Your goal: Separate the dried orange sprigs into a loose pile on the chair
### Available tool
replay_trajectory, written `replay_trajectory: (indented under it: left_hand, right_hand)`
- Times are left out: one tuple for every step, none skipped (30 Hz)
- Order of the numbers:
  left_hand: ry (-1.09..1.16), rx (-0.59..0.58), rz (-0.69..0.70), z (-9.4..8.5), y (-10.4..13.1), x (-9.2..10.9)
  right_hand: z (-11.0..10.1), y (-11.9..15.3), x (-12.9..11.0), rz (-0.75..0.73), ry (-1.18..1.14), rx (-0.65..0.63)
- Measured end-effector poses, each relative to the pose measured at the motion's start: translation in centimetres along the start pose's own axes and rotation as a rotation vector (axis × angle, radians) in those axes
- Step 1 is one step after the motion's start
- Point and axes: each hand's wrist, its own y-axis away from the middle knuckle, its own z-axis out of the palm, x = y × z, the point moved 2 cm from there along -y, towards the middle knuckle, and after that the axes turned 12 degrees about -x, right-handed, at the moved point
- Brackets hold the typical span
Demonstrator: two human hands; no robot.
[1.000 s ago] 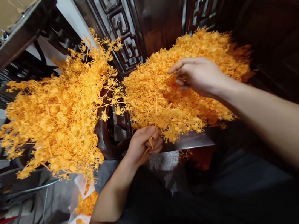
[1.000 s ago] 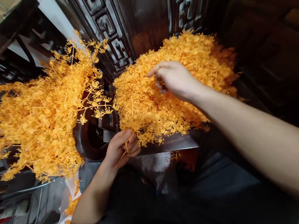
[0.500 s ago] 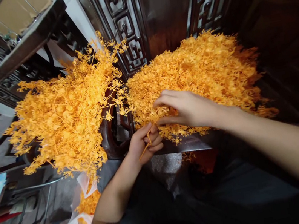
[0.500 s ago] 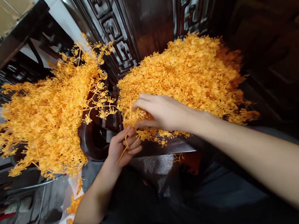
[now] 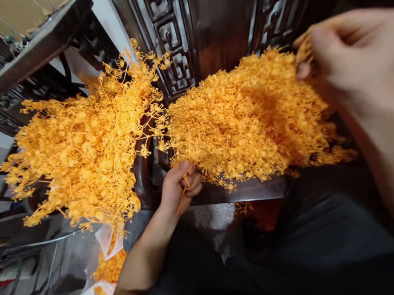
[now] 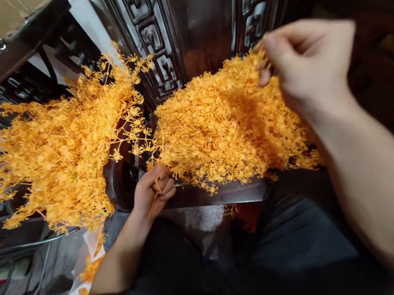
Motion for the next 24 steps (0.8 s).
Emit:
replay_trajectory:
  left_hand:
    - [-0.047, 0.02, 0.025, 0.0, -0.2, -0.1]
    - [-0.098, 0.041, 0.049, 0.1, -0.4, -0.3]
    - [-0.15, 0.062, 0.073, 0.1, -0.6, -0.5]
    - [-0.199, 0.082, 0.097, 0.1, -0.7, -0.8]
    - [-0.242, 0.101, 0.12, 0.1, -0.8, -1.0]
    - [-0.278, 0.12, 0.139, 0.0, -0.8, -1.3]
    - [-0.305, 0.137, 0.154, -0.2, -0.8, -1.5]
    - [-0.325, 0.151, 0.164, -0.4, -0.7, -1.7]
    - [-0.341, 0.159, 0.168, -0.6, -0.6, -1.9]
    - [-0.355, 0.164, 0.168, -0.7, -0.6, -1.9]
    - [-0.365, 0.166, 0.166, -0.7, -0.5, -2.0]
    - [-0.367, 0.16, 0.165, -0.6, -0.5, -1.9]
    - [-0.358, 0.145, 0.167, -0.4, -0.6, -1.7]
    - [-0.341, 0.125, 0.174, 0.0, -0.8, -1.5]
    - [-0.316, 0.1, 0.18, 0.3, -0.9, -1.3]
    - [-0.288, 0.072, 0.184, 0.8, -1.1, -1.0]
    - [-0.262, 0.042, 0.183, 1.1, -1.4, -0.7]
    - [-0.243, 0.016, 0.181, 1.5, -1.6, -0.4]
    - [-0.23, -0.005, 0.178, 1.7, -1.7, -0.2]
    - [-0.222, -0.022, 0.174, 1.8, -1.9, -0.1]
    - [-0.216, -0.036, 0.173, 1.9, -2.0, 0.0]
    - [-0.21, -0.046, 0.172, 1.9, -2.1, 0.0]
    - [-0.203, -0.052, 0.171, 1.8, -2.2, 0.0]
    - [-0.198, -0.059, 0.169, 1.7, -2.3, 0.0]
  right_hand:
    - [0.5, 0.1, 0.1, 0.05, -0.042, -0.069]
    - [1.5, 0.6, 0.1, 0.095, -0.087, -0.193]
    - [2.8, 1.2, 0.1, 0.136, -0.131, -0.341]
    - [4.4, 2.1, 0.0, 0.17, -0.168, -0.49]
    - [6.0, 3.0, -0.2, 0.195, -0.194, -0.623]
    - [7.5, 3.9, -0.5, 0.208, -0.205, -0.717]
    - [8.8, 4.8, -0.9, 0.211, -0.198, -0.779]
    - [9.8, 5.5, -1.2, 0.2, -0.18, -0.817]
    - [10.6, 6.1, -1.6, 0.172, -0.157, -0.836]
    - [11.2, 6.6, -2.0, 0.135, -0.126, -0.837]
    - [11.5, 6.8, -2.3, 0.098, -0.087, -0.821]
    - [11.6, 7.0, -2.5, 0.067, -0.046, -0.79]
    - [11.5, 7.0, -2.6, 0.051, -0.007, -0.75]
    - [11.3, 6.9, -2.7, 0.052, 0.02, -0.702]
    - [11.1, 6.7, -2.6, 0.065, 0.034, -0.658]
    - [10.9, 6.5, -2.5, 0.076, 0.035, -0.625]
    - [10.7, 6.2, -2.4, 0.078, 0.027, -0.6]
    - [10.6, 6.0, -2.3, 0.072, 0.018, -0.577]
    - [10.5, 5.8, -2.2, 0.061, 0.014, -0.557]
    - [10.4, 5.6, -2.1, 0.054, 0.014, -0.541]
    - [10.4, 5.5, -2.1, 0.057, 0.015, -0.529]
    - [10.4, 5.5, -2.0, 0.07, 0.012, -0.521]
    - [10.5, 5.5, -2.0, 0.086, 0.005, -0.517]
    - [10.7, 5.6, -2.0, 0.099, -0.003, -0.514]
